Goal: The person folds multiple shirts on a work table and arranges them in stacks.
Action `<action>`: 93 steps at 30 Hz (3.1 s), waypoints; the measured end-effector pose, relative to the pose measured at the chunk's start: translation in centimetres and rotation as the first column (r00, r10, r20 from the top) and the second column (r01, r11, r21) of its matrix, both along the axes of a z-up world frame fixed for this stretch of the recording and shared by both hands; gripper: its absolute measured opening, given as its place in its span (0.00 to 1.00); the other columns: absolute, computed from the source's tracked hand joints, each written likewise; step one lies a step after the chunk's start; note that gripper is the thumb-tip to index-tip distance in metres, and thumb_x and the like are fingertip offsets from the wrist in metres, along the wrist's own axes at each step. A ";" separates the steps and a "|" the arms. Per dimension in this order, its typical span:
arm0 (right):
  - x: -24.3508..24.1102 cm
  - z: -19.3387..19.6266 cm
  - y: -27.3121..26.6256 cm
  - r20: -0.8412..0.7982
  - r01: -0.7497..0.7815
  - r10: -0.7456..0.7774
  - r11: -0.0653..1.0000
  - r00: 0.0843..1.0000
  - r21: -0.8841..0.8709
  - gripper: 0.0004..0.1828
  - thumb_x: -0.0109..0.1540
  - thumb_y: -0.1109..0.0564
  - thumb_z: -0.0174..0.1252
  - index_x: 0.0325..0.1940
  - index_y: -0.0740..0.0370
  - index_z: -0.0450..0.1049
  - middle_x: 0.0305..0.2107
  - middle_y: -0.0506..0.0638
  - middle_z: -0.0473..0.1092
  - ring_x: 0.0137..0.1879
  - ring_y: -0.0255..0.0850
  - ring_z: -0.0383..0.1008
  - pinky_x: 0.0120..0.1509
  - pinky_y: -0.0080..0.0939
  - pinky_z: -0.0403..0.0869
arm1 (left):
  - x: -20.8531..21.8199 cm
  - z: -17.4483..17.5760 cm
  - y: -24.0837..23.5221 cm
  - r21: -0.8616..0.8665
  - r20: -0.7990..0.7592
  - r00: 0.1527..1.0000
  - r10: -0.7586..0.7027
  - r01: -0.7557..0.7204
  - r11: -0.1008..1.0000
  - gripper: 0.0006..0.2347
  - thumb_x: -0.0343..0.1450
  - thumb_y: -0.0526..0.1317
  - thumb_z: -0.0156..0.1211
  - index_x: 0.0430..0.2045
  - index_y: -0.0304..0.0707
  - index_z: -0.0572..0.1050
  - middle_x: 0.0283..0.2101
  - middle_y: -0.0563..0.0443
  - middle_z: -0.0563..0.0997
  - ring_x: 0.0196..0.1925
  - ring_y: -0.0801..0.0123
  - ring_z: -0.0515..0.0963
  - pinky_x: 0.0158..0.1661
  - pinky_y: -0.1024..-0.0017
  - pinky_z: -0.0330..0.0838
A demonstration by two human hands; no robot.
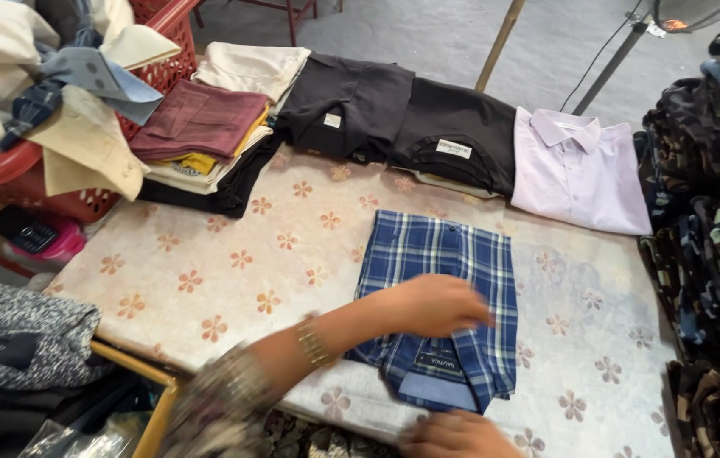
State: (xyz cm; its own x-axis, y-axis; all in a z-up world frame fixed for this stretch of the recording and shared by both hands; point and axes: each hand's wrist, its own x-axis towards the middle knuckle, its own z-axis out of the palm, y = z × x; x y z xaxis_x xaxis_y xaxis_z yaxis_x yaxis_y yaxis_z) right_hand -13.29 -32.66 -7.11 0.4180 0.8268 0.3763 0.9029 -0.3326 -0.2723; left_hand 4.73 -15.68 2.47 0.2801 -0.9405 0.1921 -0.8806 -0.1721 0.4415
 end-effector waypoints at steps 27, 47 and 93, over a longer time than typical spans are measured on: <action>5.5 4.0 7.7 0.371 0.181 -0.129 0.978 0.920 -0.107 0.26 0.64 0.59 0.51 0.67 0.64 0.68 0.56 0.63 0.68 0.56 0.54 0.69 0.61 0.51 0.72 | 6.0 1.6 -11.5 0.204 -0.130 0.969 -0.211 0.234 0.951 0.18 0.60 0.42 0.75 0.44 0.47 0.80 0.47 0.56 0.81 0.54 0.57 0.74 0.62 0.53 0.58; 21.1 10.3 -10.6 -0.144 0.535 -0.576 0.599 0.805 0.596 0.23 0.43 0.77 0.42 0.31 0.65 0.79 0.28 0.50 0.76 0.44 0.43 0.73 0.54 0.39 0.72 | 9.3 2.2 9.2 -0.455 -0.752 0.647 0.122 -0.644 0.615 0.25 0.68 0.27 0.63 0.61 0.40 0.66 0.45 0.54 0.80 0.42 0.80 0.78 0.42 0.79 0.74; 20.9 2.4 -8.0 -0.305 0.908 -0.942 0.244 0.139 -0.340 0.48 0.55 0.33 0.68 0.75 0.45 0.61 0.33 0.54 0.81 0.42 0.47 0.83 0.47 0.47 0.79 | 5.3 -4.1 6.9 0.273 0.175 0.383 0.907 -0.904 0.329 0.36 0.71 0.51 0.63 0.73 0.48 0.52 0.33 0.43 0.83 0.37 0.53 0.85 0.35 0.60 0.80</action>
